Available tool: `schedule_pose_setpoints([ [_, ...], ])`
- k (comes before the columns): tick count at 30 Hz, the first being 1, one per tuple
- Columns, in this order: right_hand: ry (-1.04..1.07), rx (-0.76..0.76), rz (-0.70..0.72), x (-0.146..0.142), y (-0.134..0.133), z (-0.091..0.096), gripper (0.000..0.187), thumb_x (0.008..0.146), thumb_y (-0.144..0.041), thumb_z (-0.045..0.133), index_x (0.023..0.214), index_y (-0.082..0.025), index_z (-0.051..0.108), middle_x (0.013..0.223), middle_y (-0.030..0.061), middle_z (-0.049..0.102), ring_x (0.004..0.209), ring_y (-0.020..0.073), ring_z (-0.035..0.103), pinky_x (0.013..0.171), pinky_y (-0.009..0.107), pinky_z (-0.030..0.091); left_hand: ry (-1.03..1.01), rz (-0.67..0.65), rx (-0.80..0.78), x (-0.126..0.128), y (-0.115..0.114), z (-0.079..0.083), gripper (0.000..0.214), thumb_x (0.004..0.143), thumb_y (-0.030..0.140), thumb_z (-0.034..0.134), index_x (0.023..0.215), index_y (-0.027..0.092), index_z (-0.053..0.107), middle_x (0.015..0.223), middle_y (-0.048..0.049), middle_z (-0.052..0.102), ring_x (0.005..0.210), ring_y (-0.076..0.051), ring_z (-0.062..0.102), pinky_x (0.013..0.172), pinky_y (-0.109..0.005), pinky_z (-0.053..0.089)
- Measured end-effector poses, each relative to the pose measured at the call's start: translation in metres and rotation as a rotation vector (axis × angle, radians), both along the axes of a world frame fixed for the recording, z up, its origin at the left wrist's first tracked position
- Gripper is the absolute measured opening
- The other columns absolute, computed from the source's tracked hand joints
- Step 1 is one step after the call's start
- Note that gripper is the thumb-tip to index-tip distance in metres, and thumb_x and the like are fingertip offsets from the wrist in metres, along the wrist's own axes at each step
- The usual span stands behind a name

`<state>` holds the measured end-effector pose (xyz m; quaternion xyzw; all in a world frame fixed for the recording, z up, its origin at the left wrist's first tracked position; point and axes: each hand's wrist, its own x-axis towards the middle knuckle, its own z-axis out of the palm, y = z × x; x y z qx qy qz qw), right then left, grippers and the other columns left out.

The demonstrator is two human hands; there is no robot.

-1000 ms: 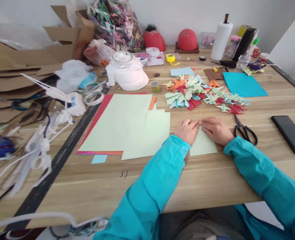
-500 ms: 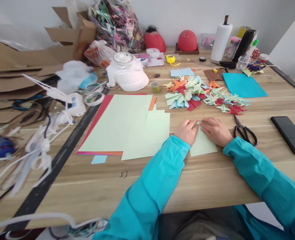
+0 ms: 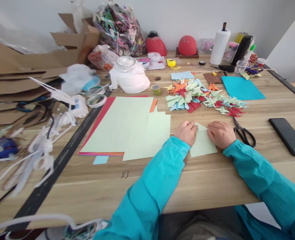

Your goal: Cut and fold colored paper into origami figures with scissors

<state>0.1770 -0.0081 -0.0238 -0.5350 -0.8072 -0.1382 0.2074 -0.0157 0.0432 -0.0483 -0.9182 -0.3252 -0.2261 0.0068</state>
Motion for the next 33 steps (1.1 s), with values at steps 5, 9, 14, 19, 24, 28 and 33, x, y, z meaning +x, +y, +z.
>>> schedule_pose_setpoints([
  [5,0.172,-0.029,-0.082,-0.003,0.006,-0.005,0.032,0.09,-0.039,0.048,0.073,-0.017,0.064,0.078,0.0112,0.067,0.079,0.0231,0.059,0.071,0.033,0.044,-0.043,0.006,-0.004,-0.001,0.001,-0.001,0.034,0.083,0.015,0.045,0.109,0.008,0.064,0.115,-0.0168,0.064,0.092,-0.026,0.055,0.083,-0.043,0.048],
  [9,0.368,-0.168,-0.067,-0.007,0.01,-0.01,0.038,0.088,-0.046,0.047,0.063,-0.019,0.057,0.069,0.0077,0.059,0.068,0.0198,0.055,0.064,0.032,0.043,-0.16,0.0,-0.099,-0.001,0.003,-0.003,0.03,0.081,0.015,0.047,0.104,0.011,0.067,0.112,-0.0149,0.066,0.096,-0.026,0.058,0.087,-0.044,0.048],
  [14,0.931,-0.446,-0.057,-0.01,0.008,-0.005,0.035,0.077,-0.052,0.058,0.068,-0.018,0.06,0.061,0.0015,0.059,0.055,0.0139,0.051,0.052,0.027,0.04,-0.741,0.22,-0.552,0.001,0.001,-0.001,0.035,0.076,0.027,0.061,0.108,0.014,0.066,0.103,-0.0118,0.07,0.089,-0.023,0.064,0.08,-0.038,0.052],
  [19,1.319,-0.62,-0.022,-0.015,0.002,0.006,0.04,0.061,-0.054,0.072,0.068,-0.017,0.062,0.063,0.0005,0.064,0.055,0.0134,0.055,0.05,0.025,0.042,-1.039,0.179,-1.062,0.002,-0.007,0.008,0.035,0.062,0.043,0.074,0.082,0.014,0.072,0.073,-0.005,0.072,0.067,-0.019,0.065,0.062,-0.03,0.051],
  [24,1.244,-0.801,-0.063,-0.018,-0.003,0.014,0.038,0.055,-0.05,0.078,0.069,-0.016,0.068,0.065,0.0013,0.068,0.055,0.0161,0.059,0.046,0.024,0.045,-0.977,0.143,-1.095,0.002,-0.013,0.016,0.036,0.057,0.046,0.077,0.075,0.014,0.072,0.064,-0.0021,0.07,0.059,-0.017,0.063,0.057,-0.028,0.049],
  [28,1.243,-0.841,-0.104,-0.018,-0.004,0.014,0.039,0.053,-0.05,0.078,0.069,-0.015,0.069,0.064,0.0024,0.069,0.053,0.0172,0.06,0.044,0.025,0.046,-0.972,0.126,-1.126,0.002,-0.014,0.018,0.042,0.055,0.048,0.078,0.077,0.014,0.073,0.069,-0.0043,0.072,0.064,-0.019,0.065,0.059,-0.029,0.051],
  [33,1.262,-0.85,-0.107,-0.016,-0.004,0.014,0.038,0.053,-0.049,0.078,0.069,-0.015,0.07,0.064,0.0022,0.069,0.053,0.0166,0.06,0.044,0.024,0.046,-0.99,0.095,-1.146,0.002,-0.013,0.017,0.041,0.054,0.046,0.08,0.077,0.013,0.073,0.07,-0.0056,0.073,0.064,-0.019,0.066,0.06,-0.029,0.052],
])
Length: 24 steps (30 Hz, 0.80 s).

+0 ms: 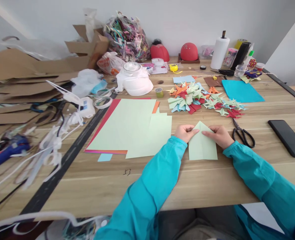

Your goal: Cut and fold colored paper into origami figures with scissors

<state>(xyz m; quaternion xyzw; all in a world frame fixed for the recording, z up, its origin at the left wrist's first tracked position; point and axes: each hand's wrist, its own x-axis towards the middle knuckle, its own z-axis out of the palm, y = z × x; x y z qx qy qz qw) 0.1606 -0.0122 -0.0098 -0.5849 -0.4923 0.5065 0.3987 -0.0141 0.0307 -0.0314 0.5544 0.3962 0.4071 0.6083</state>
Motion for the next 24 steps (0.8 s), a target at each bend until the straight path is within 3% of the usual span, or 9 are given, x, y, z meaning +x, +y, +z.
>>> schedule_pose_setpoints([
  [11,-0.026,0.015,-0.008,-0.0009,-0.0005,0.0015,0.039,0.053,-0.051,0.078,0.064,-0.016,0.067,0.06,0.0011,0.067,0.051,0.0157,0.058,0.043,0.023,0.043,-0.026,0.001,-0.045,0.0012,0.0004,-0.0007,0.044,0.049,0.046,0.082,0.075,0.013,0.072,0.069,-0.0056,0.073,0.063,-0.02,0.066,0.061,-0.031,0.053],
  [18,-0.029,-0.008,0.046,0.0,-0.0013,0.004,0.037,0.053,-0.05,0.078,0.065,-0.016,0.067,0.058,0.0004,0.065,0.049,0.0141,0.056,0.042,0.023,0.042,0.069,0.095,0.005,0.0025,0.0015,-0.001,0.04,0.056,0.048,0.078,0.077,0.015,0.074,0.071,-0.0046,0.073,0.066,-0.018,0.064,0.062,-0.029,0.05],
  [24,-0.032,0.032,0.06,-0.0014,-0.0012,0.0022,0.04,0.056,-0.055,0.075,0.063,-0.016,0.066,0.057,-0.0001,0.063,0.049,0.0126,0.054,0.043,0.022,0.04,0.12,0.053,0.058,0.0005,0.0025,-0.0029,0.036,0.058,0.048,0.076,0.072,0.015,0.074,0.063,-0.0029,0.07,0.06,-0.017,0.062,0.056,-0.027,0.048],
])
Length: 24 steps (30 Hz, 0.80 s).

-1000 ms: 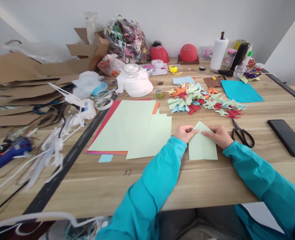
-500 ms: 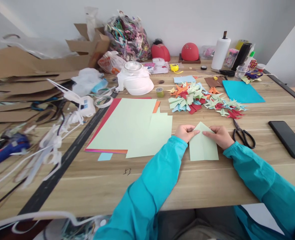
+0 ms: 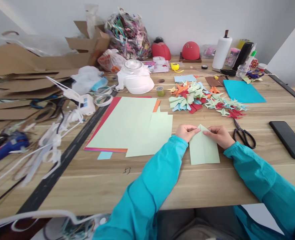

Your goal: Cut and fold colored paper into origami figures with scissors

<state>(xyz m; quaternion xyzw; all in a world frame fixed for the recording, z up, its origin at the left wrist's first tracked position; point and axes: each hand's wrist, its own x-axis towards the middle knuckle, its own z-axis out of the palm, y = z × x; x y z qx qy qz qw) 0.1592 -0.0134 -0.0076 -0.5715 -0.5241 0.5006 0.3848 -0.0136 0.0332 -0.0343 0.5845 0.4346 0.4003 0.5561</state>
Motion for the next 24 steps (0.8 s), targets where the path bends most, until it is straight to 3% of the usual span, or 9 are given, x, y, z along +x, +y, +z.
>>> schedule_pose_setpoints([
  [8,-0.023,0.027,-0.024,-0.0006,-0.0005,0.0006,0.045,0.055,-0.059,0.073,0.059,-0.016,0.063,0.054,-0.0004,0.06,0.048,0.0111,0.05,0.041,0.021,0.037,-0.113,-0.109,-0.132,0.0021,-0.0025,0.0,0.047,0.043,0.047,0.084,0.075,0.014,0.072,0.07,-0.005,0.073,0.063,-0.02,0.066,0.058,-0.029,0.051],
  [24,-0.035,0.046,-0.011,0.0003,0.0007,-0.0035,0.043,0.059,-0.058,0.072,0.06,-0.016,0.062,0.055,-0.0011,0.058,0.049,0.0104,0.048,0.042,0.021,0.036,-0.14,-0.128,-0.149,0.0015,-0.0011,-0.0013,0.041,0.045,0.04,0.085,0.073,0.013,0.071,0.068,-0.005,0.072,0.061,-0.019,0.066,0.056,-0.028,0.05],
])
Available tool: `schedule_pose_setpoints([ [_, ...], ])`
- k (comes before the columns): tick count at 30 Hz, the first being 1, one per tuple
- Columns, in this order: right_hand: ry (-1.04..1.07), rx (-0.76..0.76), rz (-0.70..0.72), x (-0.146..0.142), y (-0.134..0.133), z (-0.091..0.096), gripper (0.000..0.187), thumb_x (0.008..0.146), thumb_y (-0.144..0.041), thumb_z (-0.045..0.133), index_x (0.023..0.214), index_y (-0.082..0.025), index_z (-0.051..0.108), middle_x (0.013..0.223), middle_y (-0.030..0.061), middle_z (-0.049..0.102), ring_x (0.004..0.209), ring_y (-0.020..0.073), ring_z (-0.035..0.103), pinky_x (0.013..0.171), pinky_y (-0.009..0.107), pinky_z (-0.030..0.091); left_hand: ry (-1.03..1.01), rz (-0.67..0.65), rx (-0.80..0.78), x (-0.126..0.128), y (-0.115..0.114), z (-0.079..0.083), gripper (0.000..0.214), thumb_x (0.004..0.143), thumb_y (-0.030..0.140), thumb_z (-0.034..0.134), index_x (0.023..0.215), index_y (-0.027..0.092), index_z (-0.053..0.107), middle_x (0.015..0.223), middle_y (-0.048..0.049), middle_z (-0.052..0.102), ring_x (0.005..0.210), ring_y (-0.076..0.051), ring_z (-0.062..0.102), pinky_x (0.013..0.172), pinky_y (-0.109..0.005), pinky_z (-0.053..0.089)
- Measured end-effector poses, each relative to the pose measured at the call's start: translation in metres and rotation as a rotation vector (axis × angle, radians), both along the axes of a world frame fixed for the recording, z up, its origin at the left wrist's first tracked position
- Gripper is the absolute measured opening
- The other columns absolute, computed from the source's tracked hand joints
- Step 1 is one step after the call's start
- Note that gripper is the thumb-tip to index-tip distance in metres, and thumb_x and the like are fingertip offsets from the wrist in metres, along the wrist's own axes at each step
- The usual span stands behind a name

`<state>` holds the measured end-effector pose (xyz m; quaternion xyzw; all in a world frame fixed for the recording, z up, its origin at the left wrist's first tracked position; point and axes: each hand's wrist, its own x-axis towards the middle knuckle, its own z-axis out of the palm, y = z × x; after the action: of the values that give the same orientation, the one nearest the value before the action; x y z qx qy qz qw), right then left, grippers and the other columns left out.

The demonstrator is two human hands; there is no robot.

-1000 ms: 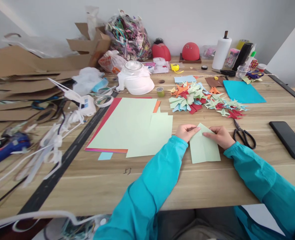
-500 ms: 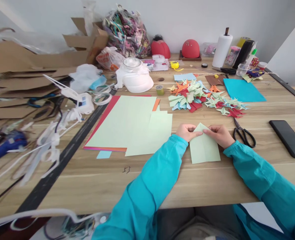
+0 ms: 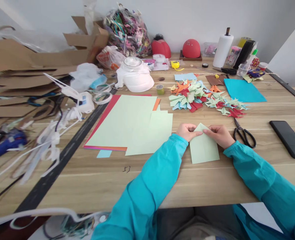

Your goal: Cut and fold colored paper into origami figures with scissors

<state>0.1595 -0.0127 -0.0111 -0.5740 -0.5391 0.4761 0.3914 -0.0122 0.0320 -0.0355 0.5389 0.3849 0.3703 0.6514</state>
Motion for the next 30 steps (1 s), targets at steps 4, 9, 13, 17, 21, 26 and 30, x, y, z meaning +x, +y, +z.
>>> schedule_pose_setpoints([
  [4,-0.005,-0.004,-0.008,-0.0002,-0.0001,0.0007,0.043,0.058,-0.058,0.072,0.059,-0.016,0.061,0.053,-0.0018,0.056,0.048,0.01,0.047,0.041,0.021,0.035,0.003,0.001,-0.003,0.0003,-0.0002,0.0005,0.041,0.044,0.04,0.085,0.072,0.013,0.071,0.067,-0.005,0.072,0.061,-0.019,0.065,0.057,-0.028,0.05],
  [9,-0.013,0.007,-0.015,-0.0003,0.0,0.0019,0.044,0.058,-0.059,0.072,0.061,-0.016,0.062,0.056,-0.001,0.058,0.05,0.011,0.049,0.043,0.022,0.037,0.064,0.049,0.048,0.0015,0.0001,0.0003,0.037,0.052,0.046,0.08,0.069,0.014,0.071,0.06,-0.0027,0.068,0.055,-0.016,0.061,0.051,-0.026,0.045],
  [13,-0.074,0.033,0.008,-0.0006,0.0001,0.0041,0.043,0.06,-0.057,0.071,0.06,-0.015,0.063,0.055,-0.0011,0.056,0.05,0.0099,0.046,0.043,0.021,0.035,0.092,0.134,0.102,0.0027,0.0018,-0.0017,0.036,0.056,0.045,0.078,0.073,0.014,0.073,0.062,-0.0023,0.068,0.058,-0.015,0.059,0.055,-0.026,0.045],
  [17,-0.107,0.03,0.051,-0.0017,-0.0008,0.0058,0.042,0.06,-0.055,0.071,0.059,-0.015,0.061,0.053,-0.0016,0.053,0.049,0.0092,0.043,0.043,0.021,0.033,0.097,0.172,0.127,0.0031,0.0015,-0.0015,0.032,0.059,0.043,0.076,0.074,0.015,0.074,0.067,-0.0037,0.07,0.063,-0.015,0.059,0.059,-0.027,0.045],
  [21,-0.109,0.015,0.088,-0.0034,-0.0013,0.0054,0.042,0.06,-0.055,0.071,0.06,-0.015,0.061,0.054,-0.0017,0.052,0.05,0.0092,0.041,0.043,0.022,0.032,0.129,0.149,0.134,0.0028,-0.0002,0.0006,0.027,0.059,0.041,0.075,0.067,0.016,0.073,0.062,-0.002,0.067,0.059,-0.014,0.055,0.055,-0.026,0.041],
  [26,-0.136,0.072,0.135,-0.0057,-0.0015,0.0049,0.042,0.063,-0.054,0.07,0.053,-0.015,0.055,0.049,-0.0044,0.042,0.048,0.0072,0.034,0.043,0.022,0.027,0.125,0.1,0.124,0.0038,0.0012,0.0,0.033,0.059,0.046,0.073,0.067,0.014,0.072,0.058,-0.0012,0.063,0.055,-0.012,0.05,0.051,-0.025,0.038],
  [30,-0.133,0.07,0.136,-0.0062,-0.0026,0.0052,0.042,0.063,-0.053,0.07,0.052,-0.016,0.054,0.049,-0.0047,0.041,0.048,0.0069,0.033,0.043,0.022,0.026,0.128,0.066,0.142,0.0042,0.0029,0.0016,0.038,0.06,0.052,0.07,0.06,0.014,0.066,0.05,0.0034,0.051,0.05,-0.009,0.041,0.047,-0.023,0.031],
])
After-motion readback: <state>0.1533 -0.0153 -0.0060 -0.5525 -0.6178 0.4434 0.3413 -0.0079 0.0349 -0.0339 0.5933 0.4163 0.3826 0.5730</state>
